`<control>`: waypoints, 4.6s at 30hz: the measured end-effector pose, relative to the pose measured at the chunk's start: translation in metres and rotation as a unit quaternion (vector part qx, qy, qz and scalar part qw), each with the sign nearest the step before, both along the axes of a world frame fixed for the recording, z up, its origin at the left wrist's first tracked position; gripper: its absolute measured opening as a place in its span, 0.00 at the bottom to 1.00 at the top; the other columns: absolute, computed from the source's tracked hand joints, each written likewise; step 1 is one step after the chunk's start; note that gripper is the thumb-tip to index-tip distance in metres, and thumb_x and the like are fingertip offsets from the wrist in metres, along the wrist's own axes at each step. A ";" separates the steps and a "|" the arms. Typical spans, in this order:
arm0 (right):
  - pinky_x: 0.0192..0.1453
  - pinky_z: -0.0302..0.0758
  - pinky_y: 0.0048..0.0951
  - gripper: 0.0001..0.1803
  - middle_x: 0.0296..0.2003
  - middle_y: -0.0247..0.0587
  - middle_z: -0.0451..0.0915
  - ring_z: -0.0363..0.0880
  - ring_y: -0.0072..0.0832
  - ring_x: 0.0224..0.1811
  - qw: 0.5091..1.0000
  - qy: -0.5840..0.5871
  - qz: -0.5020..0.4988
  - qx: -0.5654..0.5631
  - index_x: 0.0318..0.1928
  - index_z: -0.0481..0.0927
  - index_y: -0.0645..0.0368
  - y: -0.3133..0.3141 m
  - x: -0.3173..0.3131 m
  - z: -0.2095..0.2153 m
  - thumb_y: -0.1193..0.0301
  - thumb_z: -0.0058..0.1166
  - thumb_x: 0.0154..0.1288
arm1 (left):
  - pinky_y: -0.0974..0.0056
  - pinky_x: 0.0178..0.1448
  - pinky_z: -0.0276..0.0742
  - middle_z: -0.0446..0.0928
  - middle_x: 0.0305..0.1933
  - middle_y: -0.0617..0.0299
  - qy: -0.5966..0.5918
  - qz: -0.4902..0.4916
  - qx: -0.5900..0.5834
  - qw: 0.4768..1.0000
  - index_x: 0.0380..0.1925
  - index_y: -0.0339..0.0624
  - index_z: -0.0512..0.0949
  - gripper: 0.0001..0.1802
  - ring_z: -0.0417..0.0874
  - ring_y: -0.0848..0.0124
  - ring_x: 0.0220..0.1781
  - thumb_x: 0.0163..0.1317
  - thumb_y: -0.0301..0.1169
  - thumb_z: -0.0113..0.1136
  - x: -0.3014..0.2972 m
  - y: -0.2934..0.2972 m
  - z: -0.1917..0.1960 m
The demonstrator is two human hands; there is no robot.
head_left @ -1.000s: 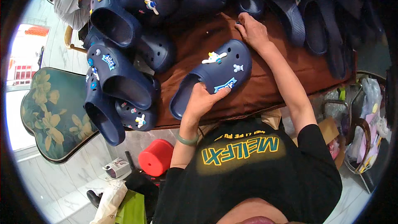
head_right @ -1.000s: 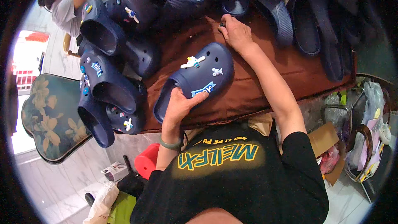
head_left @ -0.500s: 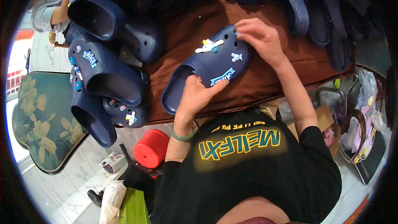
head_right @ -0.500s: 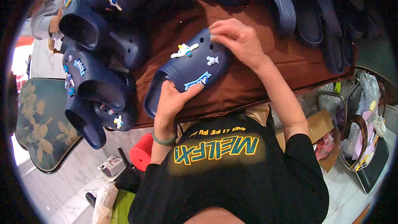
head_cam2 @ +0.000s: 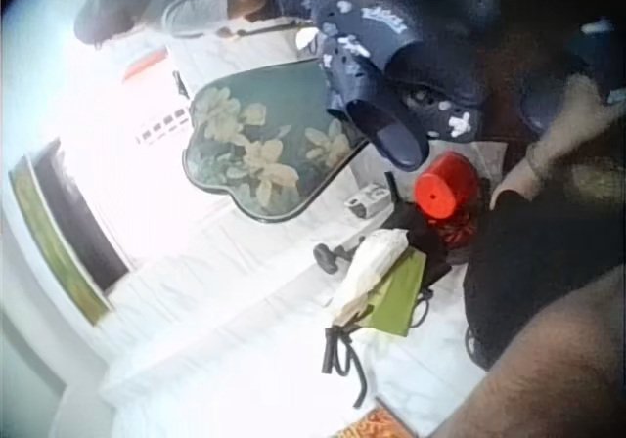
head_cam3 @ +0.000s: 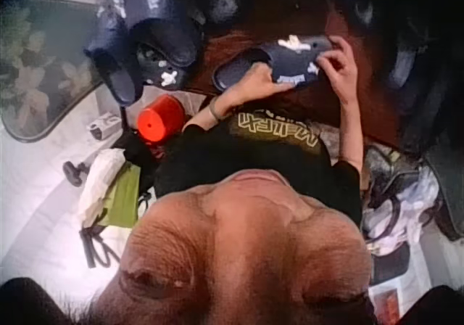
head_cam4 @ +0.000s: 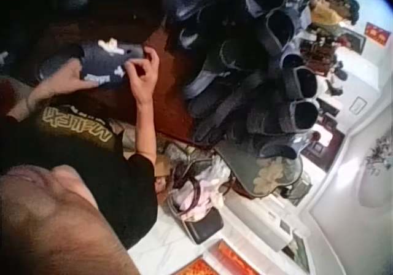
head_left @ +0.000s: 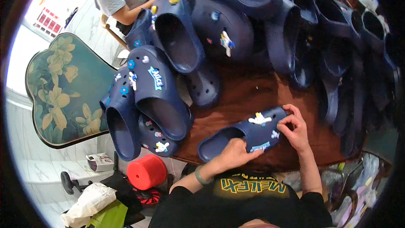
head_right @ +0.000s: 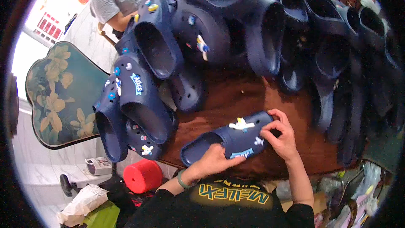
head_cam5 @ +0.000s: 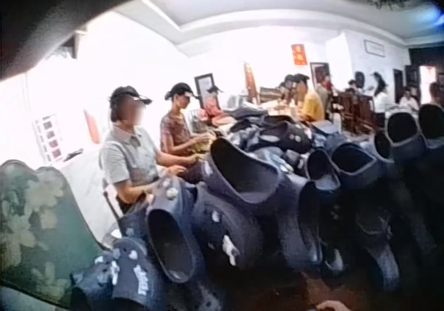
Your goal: Applying decorative charms and accessories to blue foam clogs.
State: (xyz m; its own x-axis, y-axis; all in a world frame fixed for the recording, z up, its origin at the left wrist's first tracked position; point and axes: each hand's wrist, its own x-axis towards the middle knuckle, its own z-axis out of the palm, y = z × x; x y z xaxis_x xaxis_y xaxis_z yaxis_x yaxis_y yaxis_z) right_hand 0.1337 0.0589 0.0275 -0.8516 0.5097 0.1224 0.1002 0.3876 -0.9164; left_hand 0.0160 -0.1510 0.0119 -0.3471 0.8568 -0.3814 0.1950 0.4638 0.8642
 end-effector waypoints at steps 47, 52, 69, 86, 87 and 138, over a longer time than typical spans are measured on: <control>0.68 0.60 0.44 0.62 0.68 0.56 0.46 0.57 0.44 0.68 0.959 0.265 -0.065 -0.076 0.66 0.09 0.45 -0.065 0.065 -0.041 0.80 0.53 0.59 | 0.60 0.71 0.55 0.58 0.68 0.41 -0.115 -0.188 0.313 0.924 0.68 0.26 0.49 0.50 0.60 0.59 0.70 0.56 0.42 0.67 0.039 0.079 0.072; 0.72 0.50 0.44 0.63 0.70 0.51 0.42 0.49 0.43 0.70 0.955 0.266 -0.127 0.016 0.69 0.15 0.48 -0.056 0.056 -0.009 0.76 0.59 0.56 | 0.58 0.72 0.54 0.55 0.70 0.37 -0.071 -0.255 0.299 0.917 0.69 0.26 0.44 0.53 0.59 0.52 0.72 0.57 0.43 0.67 0.040 0.078 0.071; 0.64 0.61 0.23 0.31 0.58 0.36 0.72 0.67 0.25 0.60 0.960 0.237 -0.136 -0.066 0.65 0.66 0.61 0.179 -0.129 0.185 0.56 0.51 0.68 | 0.46 0.55 0.73 0.58 0.64 0.33 0.406 0.214 0.156 0.875 0.69 0.34 0.39 0.57 0.73 0.36 0.53 0.55 0.57 0.61 -0.076 0.165 0.110; 0.72 0.53 0.42 0.25 0.65 0.65 0.59 0.55 0.53 0.69 0.895 0.004 -0.159 0.417 0.59 0.70 0.68 0.221 -0.153 0.105 0.62 0.45 0.69 | 0.71 0.54 0.73 0.71 0.58 0.57 -0.245 0.201 0.402 0.859 0.66 0.33 0.60 0.43 0.76 0.69 0.54 0.40 0.15 0.44 -0.069 0.077 0.076; 0.73 0.53 0.43 0.25 0.64 0.65 0.60 0.56 0.53 0.69 0.881 0.001 -0.165 0.443 0.59 0.71 0.67 0.220 -0.150 0.103 0.62 0.44 0.69 | 0.71 0.56 0.71 0.71 0.60 0.56 -0.260 0.206 0.390 0.859 0.65 0.33 0.61 0.43 0.75 0.69 0.56 0.39 0.15 0.44 -0.066 0.063 0.077; 0.51 0.72 0.26 0.16 0.41 0.32 0.78 0.77 0.22 0.43 0.959 0.147 -0.119 -0.209 0.44 0.77 0.60 0.050 -0.029 -0.050 0.65 0.36 0.76 | 0.66 0.54 0.76 0.79 0.49 0.57 -0.249 0.112 0.160 0.949 0.54 0.32 0.72 0.20 0.81 0.71 0.48 0.63 0.29 0.57 0.004 0.045 0.029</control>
State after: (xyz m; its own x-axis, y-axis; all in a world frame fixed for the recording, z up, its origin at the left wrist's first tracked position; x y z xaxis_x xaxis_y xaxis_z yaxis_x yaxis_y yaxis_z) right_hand 0.1048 0.1092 -0.0221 -0.6647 0.7425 0.0828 -0.1468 -0.0212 -0.9889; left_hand 0.0196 -0.1060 0.0405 -0.3792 0.8825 -0.2781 -0.3464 0.1434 0.9271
